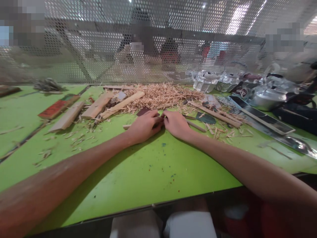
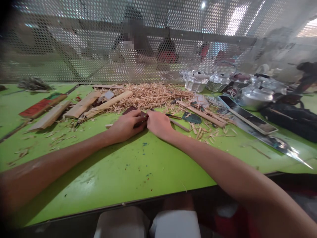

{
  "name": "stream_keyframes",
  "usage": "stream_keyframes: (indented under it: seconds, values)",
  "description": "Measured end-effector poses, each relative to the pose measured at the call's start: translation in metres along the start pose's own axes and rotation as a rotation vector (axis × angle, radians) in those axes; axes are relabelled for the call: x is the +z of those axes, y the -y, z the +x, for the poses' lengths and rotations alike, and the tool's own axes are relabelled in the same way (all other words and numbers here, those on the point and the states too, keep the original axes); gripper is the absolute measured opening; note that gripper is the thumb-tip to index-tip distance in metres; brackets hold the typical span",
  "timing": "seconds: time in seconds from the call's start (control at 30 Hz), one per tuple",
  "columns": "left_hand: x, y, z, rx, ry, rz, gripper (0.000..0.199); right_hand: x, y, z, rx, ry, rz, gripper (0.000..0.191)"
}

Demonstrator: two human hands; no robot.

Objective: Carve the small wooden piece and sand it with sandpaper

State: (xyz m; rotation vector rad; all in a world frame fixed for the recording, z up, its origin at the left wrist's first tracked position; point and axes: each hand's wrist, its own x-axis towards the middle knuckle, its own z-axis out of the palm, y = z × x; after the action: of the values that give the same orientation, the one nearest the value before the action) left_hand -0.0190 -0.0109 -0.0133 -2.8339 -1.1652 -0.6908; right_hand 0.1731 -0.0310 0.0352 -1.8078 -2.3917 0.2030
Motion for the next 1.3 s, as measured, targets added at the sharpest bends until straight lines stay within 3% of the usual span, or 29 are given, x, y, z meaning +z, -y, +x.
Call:
stream_keyframes:
  seconds: [0.43, 1.03, 1.3]
  values:
    - [0.0023, 0.0049, -0.0016, 0.027, -0.005, -0.047, 0.029, 0.0040, -0.0020, 0.0020, -0.012, -0.044, 0.017, 0.043]
    - [-0.0016, 0.0010, -0.0014, 0.007, 0.021, -0.032, 0.032, -0.0008, 0.0022, 0.0008, 0.031, -0.003, -0.003, 0.040]
    - [0.0025, 0.0035, -0.0018, 0.037, -0.020, -0.042, 0.028, -0.0009, 0.0033, -0.0035, 0.018, -0.009, -0.005, 0.042]
